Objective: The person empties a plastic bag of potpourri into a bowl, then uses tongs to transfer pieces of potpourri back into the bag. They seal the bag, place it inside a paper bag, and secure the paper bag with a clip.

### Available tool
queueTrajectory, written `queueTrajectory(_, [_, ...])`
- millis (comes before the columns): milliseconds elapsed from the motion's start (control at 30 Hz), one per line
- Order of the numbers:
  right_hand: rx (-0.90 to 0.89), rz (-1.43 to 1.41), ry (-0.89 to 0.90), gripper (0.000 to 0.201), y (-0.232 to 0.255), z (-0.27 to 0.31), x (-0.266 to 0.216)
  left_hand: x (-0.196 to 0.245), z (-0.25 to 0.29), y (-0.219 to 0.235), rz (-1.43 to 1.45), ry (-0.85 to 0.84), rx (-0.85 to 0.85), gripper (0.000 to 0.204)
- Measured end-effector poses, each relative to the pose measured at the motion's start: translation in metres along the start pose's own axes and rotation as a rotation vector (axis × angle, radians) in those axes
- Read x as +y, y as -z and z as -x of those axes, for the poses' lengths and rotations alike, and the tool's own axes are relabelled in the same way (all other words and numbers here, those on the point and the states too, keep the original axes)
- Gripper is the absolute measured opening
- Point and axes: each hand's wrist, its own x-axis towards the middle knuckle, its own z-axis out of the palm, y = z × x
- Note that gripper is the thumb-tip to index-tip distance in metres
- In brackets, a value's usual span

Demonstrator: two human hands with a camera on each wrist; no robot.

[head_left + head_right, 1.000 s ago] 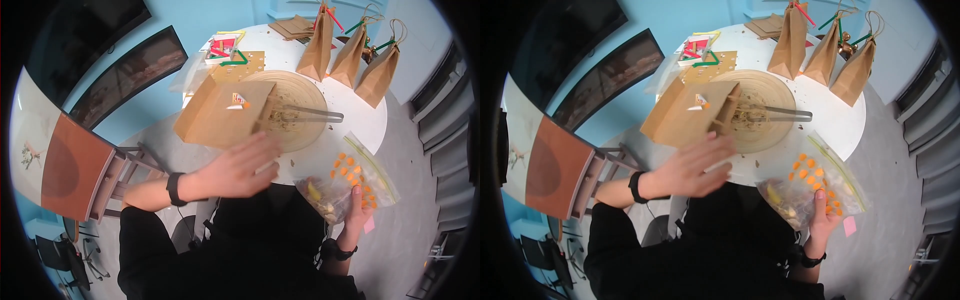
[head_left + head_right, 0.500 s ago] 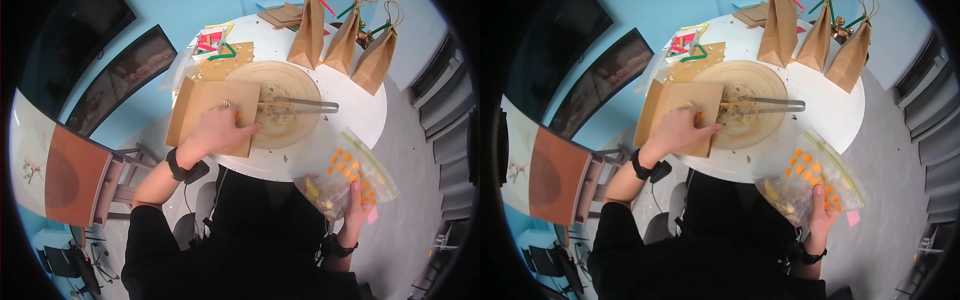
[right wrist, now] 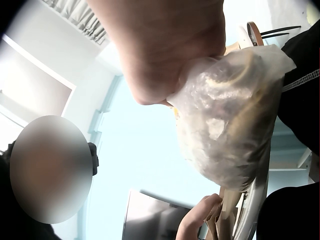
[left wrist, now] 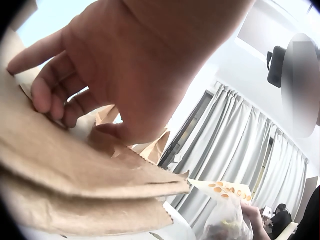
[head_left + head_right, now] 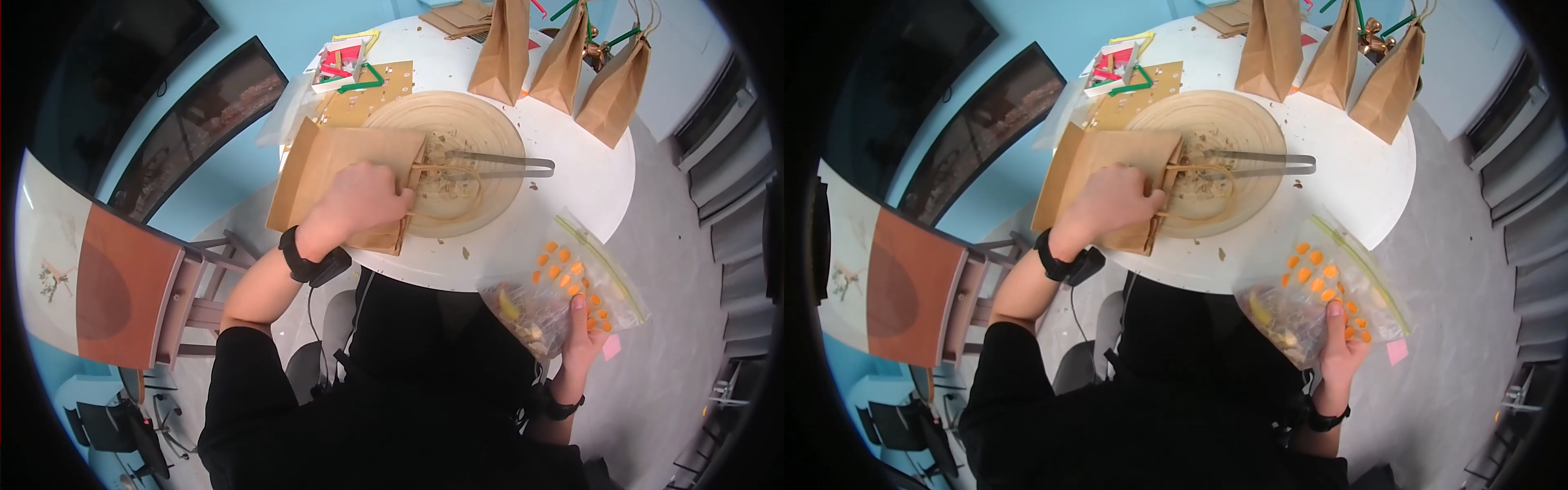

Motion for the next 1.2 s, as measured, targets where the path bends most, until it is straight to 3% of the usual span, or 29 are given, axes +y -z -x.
queueTrajectory(167, [-0.018,0.043,-0.008,0.035,0.007,0.000,0.002,0.000,-0.002,-0.008,-0.038,-0.017,-0.045,0.040])
queueTrajectory(567, [0.008,0.072,0.008,0.032,-0.002,-0.004,0.003,-0.044,0.023,0.026,0.658,0.063,0.039,0.027])
queueTrajectory(667, [0.028,0.132,0.008,0.033,-0.004,-0.005,0.005,-0.054,0.047,0.041,0.630,0.024,0.184,0.024])
queueTrajectory(833, [0.018,0.117,-0.017,0.036,-0.015,-0.008,-0.004,-0.067,0.122,0.091,0.180,0.114,0.495,0.016])
queueTrajectory(900, [-0.003,0.124,-0.009,0.037,-0.019,-0.010,-0.005,-0.092,0.148,0.097,0.145,0.286,0.446,0.015])
queueTrajectory(1033, [-0.021,0.075,0.024,0.034,-0.031,-0.017,0.002,-0.141,0.192,0.084,0.400,0.427,0.207,0.013])
queueTrajectory(1167, [-0.053,0.046,0.072,0.030,-0.053,-0.013,-0.007,-0.184,0.219,0.030,0.637,0.297,-0.046,0.017])
queueTrajectory(1200, [-0.083,0.041,0.080,0.030,-0.061,-0.013,-0.011,-0.211,0.225,-0.015,0.564,0.305,-0.045,0.021])
